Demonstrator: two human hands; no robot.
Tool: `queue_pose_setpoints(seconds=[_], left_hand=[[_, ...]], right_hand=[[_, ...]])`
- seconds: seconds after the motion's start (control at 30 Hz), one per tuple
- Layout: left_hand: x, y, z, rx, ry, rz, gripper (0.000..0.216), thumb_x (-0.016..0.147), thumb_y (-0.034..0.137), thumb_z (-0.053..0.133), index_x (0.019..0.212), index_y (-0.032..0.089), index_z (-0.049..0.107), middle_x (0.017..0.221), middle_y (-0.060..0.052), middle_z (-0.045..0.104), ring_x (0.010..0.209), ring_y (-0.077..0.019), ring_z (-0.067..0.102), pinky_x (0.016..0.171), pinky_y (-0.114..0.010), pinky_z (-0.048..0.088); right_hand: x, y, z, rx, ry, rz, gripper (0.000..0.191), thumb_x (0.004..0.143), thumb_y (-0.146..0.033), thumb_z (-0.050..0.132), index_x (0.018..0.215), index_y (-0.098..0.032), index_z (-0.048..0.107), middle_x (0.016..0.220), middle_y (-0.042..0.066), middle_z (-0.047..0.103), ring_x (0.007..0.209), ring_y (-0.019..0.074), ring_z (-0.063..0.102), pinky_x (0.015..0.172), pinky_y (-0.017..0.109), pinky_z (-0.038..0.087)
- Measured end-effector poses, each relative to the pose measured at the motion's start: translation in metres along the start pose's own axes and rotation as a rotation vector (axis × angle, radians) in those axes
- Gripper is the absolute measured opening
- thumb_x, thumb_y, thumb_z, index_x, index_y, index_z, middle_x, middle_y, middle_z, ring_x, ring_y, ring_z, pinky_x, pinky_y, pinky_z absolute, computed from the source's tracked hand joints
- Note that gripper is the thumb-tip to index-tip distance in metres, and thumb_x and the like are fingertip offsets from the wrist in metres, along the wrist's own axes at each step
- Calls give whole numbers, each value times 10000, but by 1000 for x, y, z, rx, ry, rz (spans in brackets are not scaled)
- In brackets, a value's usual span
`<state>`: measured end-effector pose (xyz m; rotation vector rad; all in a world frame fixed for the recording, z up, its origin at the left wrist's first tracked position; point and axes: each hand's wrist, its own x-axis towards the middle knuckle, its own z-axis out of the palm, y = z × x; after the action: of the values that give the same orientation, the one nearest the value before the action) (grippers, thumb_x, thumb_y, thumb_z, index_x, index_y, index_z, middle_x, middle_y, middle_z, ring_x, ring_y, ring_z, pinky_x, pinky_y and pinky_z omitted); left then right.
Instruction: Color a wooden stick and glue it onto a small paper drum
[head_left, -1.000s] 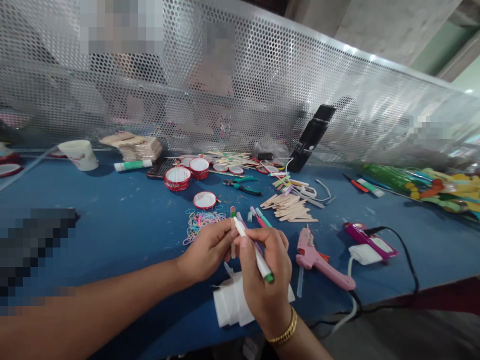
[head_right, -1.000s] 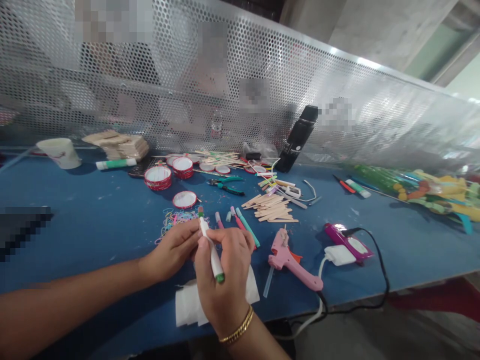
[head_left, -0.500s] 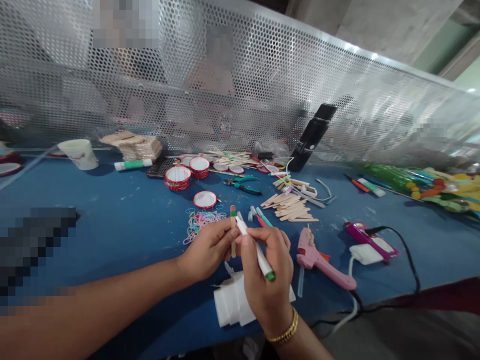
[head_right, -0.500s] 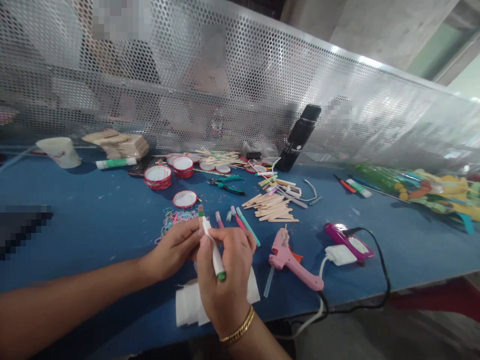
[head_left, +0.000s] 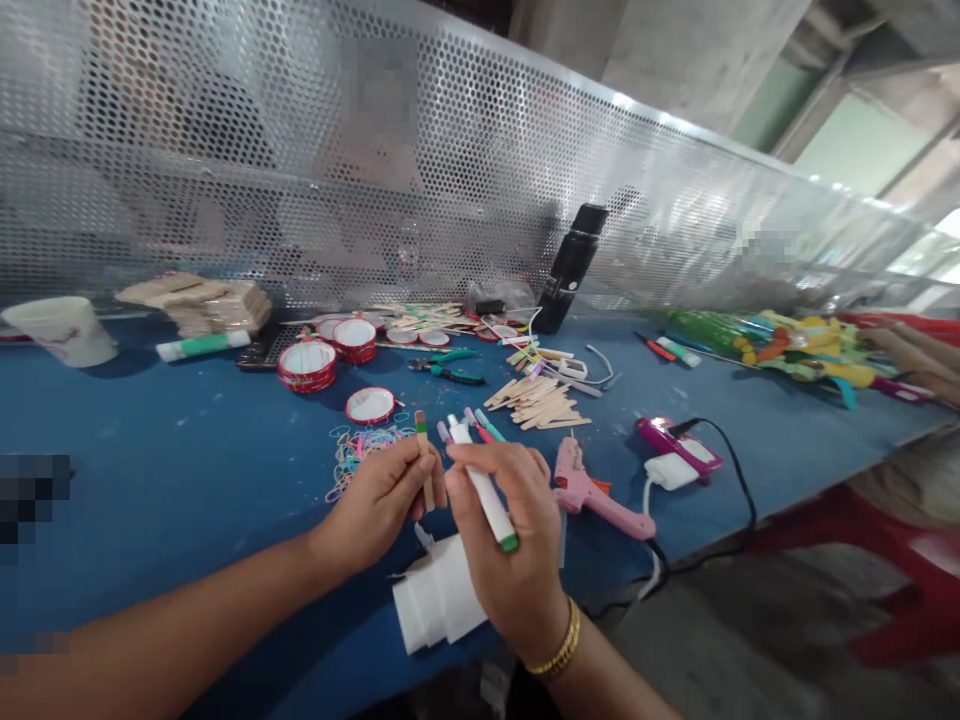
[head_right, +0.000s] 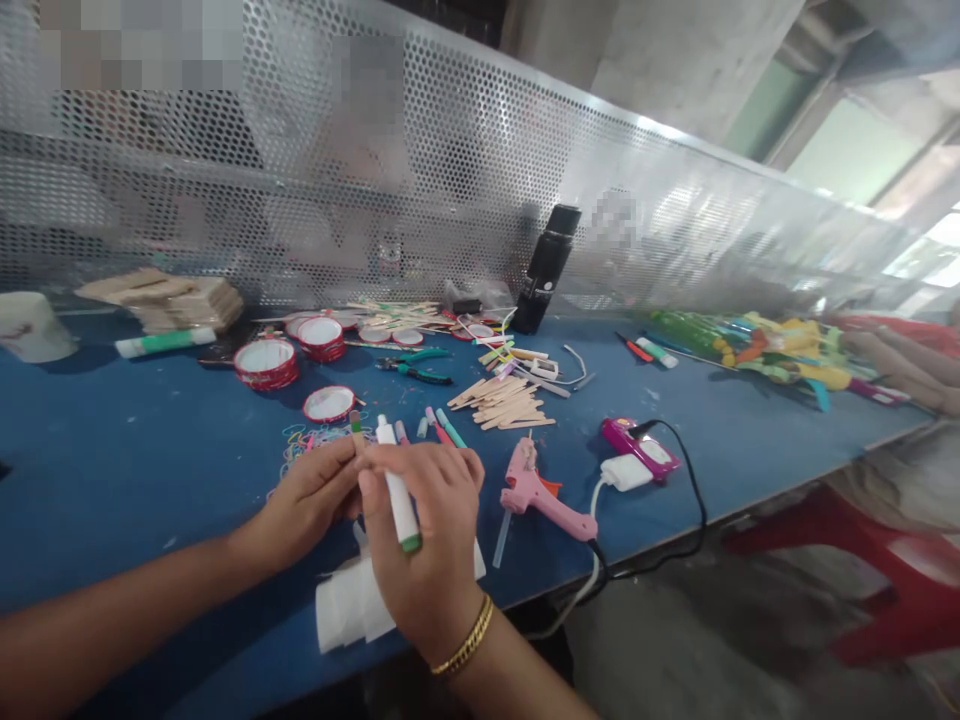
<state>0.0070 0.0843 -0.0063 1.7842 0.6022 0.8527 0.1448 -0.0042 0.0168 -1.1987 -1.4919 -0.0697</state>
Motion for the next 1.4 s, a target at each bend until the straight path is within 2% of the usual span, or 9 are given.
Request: queue_pose_setpoints(seconds=[0.17, 0.27, 0.33, 0.47, 0.6, 0.83, 1.03, 1.23, 1.4], left_hand=[[2, -1, 0, 21, 17, -14, 387, 1034, 418, 414, 780, 168, 565, 691, 3, 626, 530, -82, 513, 484, -200, 385], [1, -3, 0, 46, 33, 4, 376, 1038, 403, 400, 802, 169, 574, 711, -4, 648, 531, -83, 520, 476, -198, 385], [0, -2, 0, 90, 52, 26, 377, 1043, 391, 387, 813, 170, 587, 713, -3, 649, 533, -84, 522, 478, -198, 382], [-2, 1, -1, 213, 67, 54, 400, 1047, 373, 370, 816, 173, 629, 678, 5, 618, 548, -92, 534, 491, -204, 377], [-2, 2, -2, 255, 93, 65, 362, 1038, 359, 380, 863, 179, 641, 671, 13, 596, 561, -108, 544, 527, -223, 405], [2, -2, -4, 426, 179, 249, 302, 1023, 294, 399, 816, 200, 597, 808, -14, 638, 773, -163, 578, 737, -289, 447], [2, -1, -4, 430, 169, 233, 310, 1023, 272, 397, 786, 200, 583, 769, -2, 631, 736, -157, 573, 714, -287, 430], [1, 0, -4, 421, 170, 237, 321, 1024, 268, 397, 773, 197, 585, 753, 0, 633, 733, -155, 575, 716, -286, 428], [1, 0, -4, 419, 167, 232, 336, 1023, 277, 395, 760, 195, 586, 753, -6, 629, 724, -158, 570, 712, -293, 431]], right_hand=[[1, 23, -36, -172, -12, 34, 260, 981, -235, 459, 1154, -247, 652, 1036, 36, 736, 995, 215, 668, 928, 418, 438], [-2, 46, -48, -325, -46, 86, 328, 985, -268, 492, 1300, -244, 576, 1111, 54, 736, 1037, 229, 666, 931, 412, 435], [-3, 57, -50, -391, -73, 94, 316, 979, -287, 515, 1280, -215, 580, 1079, 63, 745, 984, 232, 674, 904, 396, 436], [0, 61, -47, -542, -186, 96, 191, 982, -279, 516, 1067, -218, 677, 954, 52, 744, 880, 227, 651, 847, 373, 393], [4, 58, -36, -695, -194, 87, 110, 943, -281, 597, 981, -239, 691, 914, 49, 704, 911, 248, 575, 807, 362, 348], [3, 61, -26, -737, -252, 88, 46, 875, -242, 672, 839, -227, 698, 845, 46, 673, 861, 239, 576, 810, 367, 354], [2, 59, -21, -719, -293, 116, 64, 860, -239, 672, 808, -219, 702, 804, 38, 683, 796, 228, 605, 908, 419, 369], [5, 61, -15, -756, -332, 131, 78, 868, -236, 660, 812, -205, 704, 809, 51, 683, 762, 226, 615, 815, 380, 384], [10, 59, -11, -789, -394, 202, 115, 897, -256, 619, 865, -202, 716, 875, 66, 713, 821, 230, 646, 823, 369, 374]])
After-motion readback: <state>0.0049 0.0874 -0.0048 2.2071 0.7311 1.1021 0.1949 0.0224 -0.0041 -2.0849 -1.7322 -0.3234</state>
